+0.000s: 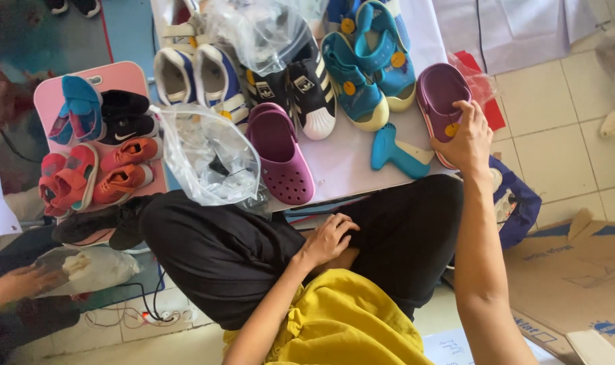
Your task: The person sits on the floor and attaches a small yellow charm to a purple clog-style shoe using a needle and thread. They then pick up a plastic bag containing a black shoe and begin to open it.
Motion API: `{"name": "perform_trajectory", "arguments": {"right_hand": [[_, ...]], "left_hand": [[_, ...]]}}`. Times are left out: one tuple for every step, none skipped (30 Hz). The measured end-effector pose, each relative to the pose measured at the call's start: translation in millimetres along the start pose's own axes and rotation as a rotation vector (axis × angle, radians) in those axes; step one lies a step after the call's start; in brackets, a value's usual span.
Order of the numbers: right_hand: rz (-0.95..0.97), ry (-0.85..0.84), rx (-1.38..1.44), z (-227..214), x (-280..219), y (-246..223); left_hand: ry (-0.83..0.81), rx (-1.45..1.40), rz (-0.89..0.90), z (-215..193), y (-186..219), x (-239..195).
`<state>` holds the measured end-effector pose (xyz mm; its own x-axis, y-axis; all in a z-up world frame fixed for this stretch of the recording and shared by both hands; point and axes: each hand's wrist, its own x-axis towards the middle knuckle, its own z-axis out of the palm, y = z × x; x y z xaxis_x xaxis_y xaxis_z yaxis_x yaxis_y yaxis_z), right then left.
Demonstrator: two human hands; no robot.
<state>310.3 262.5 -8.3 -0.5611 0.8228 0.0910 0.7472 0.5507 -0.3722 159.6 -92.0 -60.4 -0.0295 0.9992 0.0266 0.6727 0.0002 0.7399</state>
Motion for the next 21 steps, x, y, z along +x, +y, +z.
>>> {"name": "perform_trajectory", "arguments": {"right_hand": [[0.003,-0.008,0.005,-0.7,-1.4,-1.7],[-0.01,-0.009,0.002,0.0,-3.2,-1.9],[-0.009,-0.013,0.001,0.8,-5.1,-2.3],[-0.008,-0.016,0.0,1.2,-6.7,-3.1],[-0.022,-0.015,-0.003,2.4,-8.6,-3.5],[0.016,-0.016,-0.024,5.0,-11.3,-4.5],[0.053,-0.016,-0.045,7.4,-13.7,-5.0],[0.049,-0.013,-0.041,10.2,-15.6,-5.4],[0.061,-0.004,-0.057,12.7,-17.7,-5.2],[0.074,0.008,-0.071,14.9,-20.3,-4.9],[0.072,0.014,-0.065,14.4,-20.9,-5.5],[0.09,-0.003,-0.066,14.1,-20.7,-6.7],[0.109,-0.02,-0.066,13.6,-20.5,-8.0],[0.105,-0.013,-0.058,6.8,-23.3,-14.4],[0.048,0.012,-0.057,-0.4,-25.9,-20.6],[-0.012,0.041,-0.057,-8.2,-24.2,-27.2],[-0.018,0.053,-0.05,-8.3,-26.2,-29.2],[0.01,0.024,-0.059,-9.6,-27.1,-29.8],[0.037,-0.006,-0.067,-10.5,-27.2,-30.3],[0.029,0.004,-0.065,-10.6,-35.2,-33.5],[-0.037,0.145,-0.084,-9.8,-42.3,-36.4]], "left_hand": [[0.04,-0.069,-0.025,3.2,-2.3,-2.5],[0.053,-0.07,-0.028,10.4,-10.0,-1.2],[0.032,-0.05,-0.104,17.4,-17.7,0.0],[0.012,-0.03,-0.18,23.9,-25.5,1.4],[0.025,-0.031,-0.183,29.7,-27.4,0.4],[0.04,-0.008,-0.217,33.3,-30.7,-1.2],[0.056,0.014,-0.252,37.2,-33.7,-2.1],[0.06,0.019,-0.252,39.2,-34.9,-2.8],[0.08,0.028,-0.252,41.7,-35.5,-3.2],[0.099,0.04,-0.251,43.5,-36.2,-3.5],[0.102,0.048,-0.249,41.7,-33.9,-6.1],[0.059,0.04,-0.27,39.4,-32.1,-8.5],[0.016,0.033,-0.291,37.0,-30.1,-10.8],[0.019,0.042,-0.29,34.0,-25.3,-15.4],[0.042,0.043,-0.271,31.0,-20.2,-19.7],[0.069,0.046,-0.249,26.4,-16.9,-20.0],[0.077,0.057,-0.245,23.4,-16.6,-23.6],[0.045,0.095,-0.238,21.5,-15.6,-25.4],[0.012,0.134,-0.232,19.6,-15.1,-26.4],[0.022,0.14,-0.228,16.0,-11.4,-30.1],[0.029,0.16,-0.208,12.7,-8.5,-33.1]]}}
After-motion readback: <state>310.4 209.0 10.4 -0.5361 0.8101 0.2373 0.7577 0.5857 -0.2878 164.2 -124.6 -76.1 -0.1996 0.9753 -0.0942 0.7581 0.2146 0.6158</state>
